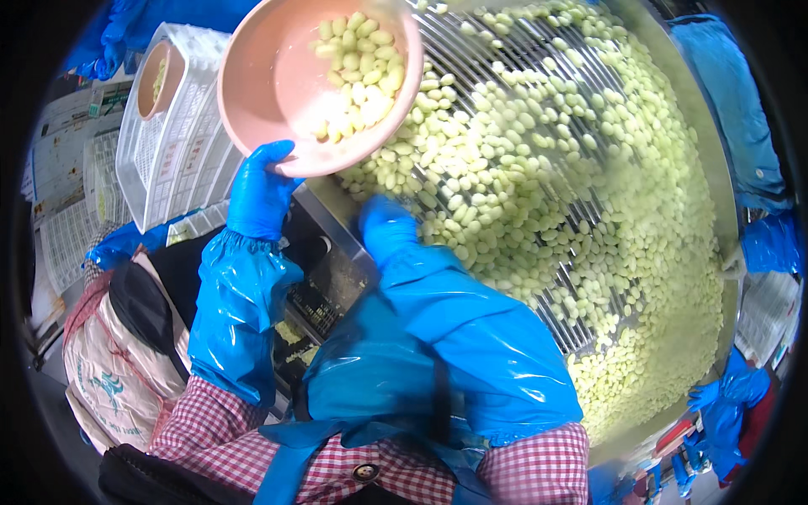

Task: The person sorts peeled garlic cloves on a rotating metal tray, picking up individual cloves and placing them into a pink bowl. They occasionally transfer the bowl's contents into a white plastic basket. Other workers are visible nearby performing similar tasks.

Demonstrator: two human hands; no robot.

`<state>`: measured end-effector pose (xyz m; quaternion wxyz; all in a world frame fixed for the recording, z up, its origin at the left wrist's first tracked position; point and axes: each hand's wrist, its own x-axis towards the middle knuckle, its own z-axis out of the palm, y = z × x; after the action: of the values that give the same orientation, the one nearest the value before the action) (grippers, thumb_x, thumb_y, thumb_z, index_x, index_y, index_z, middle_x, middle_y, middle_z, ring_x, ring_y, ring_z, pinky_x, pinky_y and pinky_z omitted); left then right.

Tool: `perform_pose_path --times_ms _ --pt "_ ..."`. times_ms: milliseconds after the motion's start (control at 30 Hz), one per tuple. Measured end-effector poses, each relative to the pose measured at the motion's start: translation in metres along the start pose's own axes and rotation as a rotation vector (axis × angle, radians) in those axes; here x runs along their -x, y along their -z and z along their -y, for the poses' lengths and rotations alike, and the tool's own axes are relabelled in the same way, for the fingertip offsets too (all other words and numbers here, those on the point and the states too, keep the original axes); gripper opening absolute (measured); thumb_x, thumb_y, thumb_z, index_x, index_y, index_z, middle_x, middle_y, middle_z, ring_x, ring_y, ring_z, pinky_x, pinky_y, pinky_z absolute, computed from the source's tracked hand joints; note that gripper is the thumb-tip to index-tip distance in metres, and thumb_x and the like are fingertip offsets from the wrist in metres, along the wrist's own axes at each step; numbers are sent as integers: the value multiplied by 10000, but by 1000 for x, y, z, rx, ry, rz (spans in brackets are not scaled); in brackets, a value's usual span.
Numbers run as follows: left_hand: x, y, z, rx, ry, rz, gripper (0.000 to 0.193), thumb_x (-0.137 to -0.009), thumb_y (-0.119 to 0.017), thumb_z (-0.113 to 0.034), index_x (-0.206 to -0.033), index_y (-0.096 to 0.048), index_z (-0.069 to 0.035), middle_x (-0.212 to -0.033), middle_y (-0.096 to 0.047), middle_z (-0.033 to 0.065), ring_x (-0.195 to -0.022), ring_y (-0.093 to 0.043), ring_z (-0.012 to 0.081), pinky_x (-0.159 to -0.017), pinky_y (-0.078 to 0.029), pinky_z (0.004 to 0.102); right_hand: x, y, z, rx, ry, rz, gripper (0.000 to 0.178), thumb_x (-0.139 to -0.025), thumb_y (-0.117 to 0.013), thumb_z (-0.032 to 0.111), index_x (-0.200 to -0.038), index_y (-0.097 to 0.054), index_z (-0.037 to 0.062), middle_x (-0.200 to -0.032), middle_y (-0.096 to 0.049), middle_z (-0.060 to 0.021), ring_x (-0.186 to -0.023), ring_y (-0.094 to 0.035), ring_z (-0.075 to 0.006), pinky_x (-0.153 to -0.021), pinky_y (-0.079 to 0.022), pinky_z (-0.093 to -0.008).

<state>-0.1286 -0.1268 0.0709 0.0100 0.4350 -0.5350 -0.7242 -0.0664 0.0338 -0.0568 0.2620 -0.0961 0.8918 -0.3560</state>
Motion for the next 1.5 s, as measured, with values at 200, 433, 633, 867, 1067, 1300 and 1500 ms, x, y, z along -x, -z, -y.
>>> perform_pose_path --times_ms 200,433,633,867,1067,1300,1500 --pt "-5 4 4 -4 45 40 332 -788 -691 -113 -1081 -602 15 -1019 -624 150 -961 -628 291 -837 -548 368 -5 10 -10 -143 -144 8 299 -936 -508 301 -930 -663 45 -899 -672 -229 -856 -650 -403 -753 -512 -486" --pt "-4 3 12 -133 -46 23 324 -794 -676 -160 -1081 -651 -12 -1035 -660 149 -914 -663 271 -705 -562 374 43 143 2 -1056 -102 -296 132 -893 -667 71 -1024 -664 84 -1013 -666 -65 -905 -622 -145 -778 -523 -301" --pt "9 -10 36 -132 77 122 321 -805 -659 -171 -1078 -656 -4 -985 -671 143 -880 -665 246 -667 -562 335 27 198 13 -668 285 -649 630 -898 -686 180 -1453 -412 66 -1449 -430 -169 -1323 -422 -282 -1093 -357 -407" --pt "11 -4 34 -115 49 207 343 -828 -651 -196 -1079 -644 37 -1037 -666 190 -980 -635 305 -841 -525 403 153 123 -108 59 -533 -403 742 -910 -661 300 -1536 -280 187 -1586 -194 -203 -1462 -146 -421 -1153 -216 -542" --pt "6 -3 32 -166 34 277 457 -836 -650 -116 -1256 -527 17 -1178 -595 168 -1095 -597 322 -950 -511 434 140 66 -60 -338 44 -142 654 -914 -605 432 -1492 -370 236 -1596 -152 -190 -1457 -154 -441 -1120 -182 -656" --pt "45 -11 59 -208 94 377 530 -825 -657 -84 -1315 -479 17 -1238 -567 153 -1151 -560 307 -998 -464 435 348 151 -189 74 -994 -689 747 -897 -659 299 -1533 -274 224 -1536 -205 -295 -1379 -273 -495 -1095 -340 -551" --pt "113 -34 109 -206 186 387 509 -827 -663 -75 -1288 -481 40 -1230 -572 170 -1147 -562 333 -1019 -461 460 399 102 -188 -405 -607 -345 706 -949 -597 301 -1548 -225 258 -1580 -110 -258 -1412 -263 -458 -1081 -384 -481"
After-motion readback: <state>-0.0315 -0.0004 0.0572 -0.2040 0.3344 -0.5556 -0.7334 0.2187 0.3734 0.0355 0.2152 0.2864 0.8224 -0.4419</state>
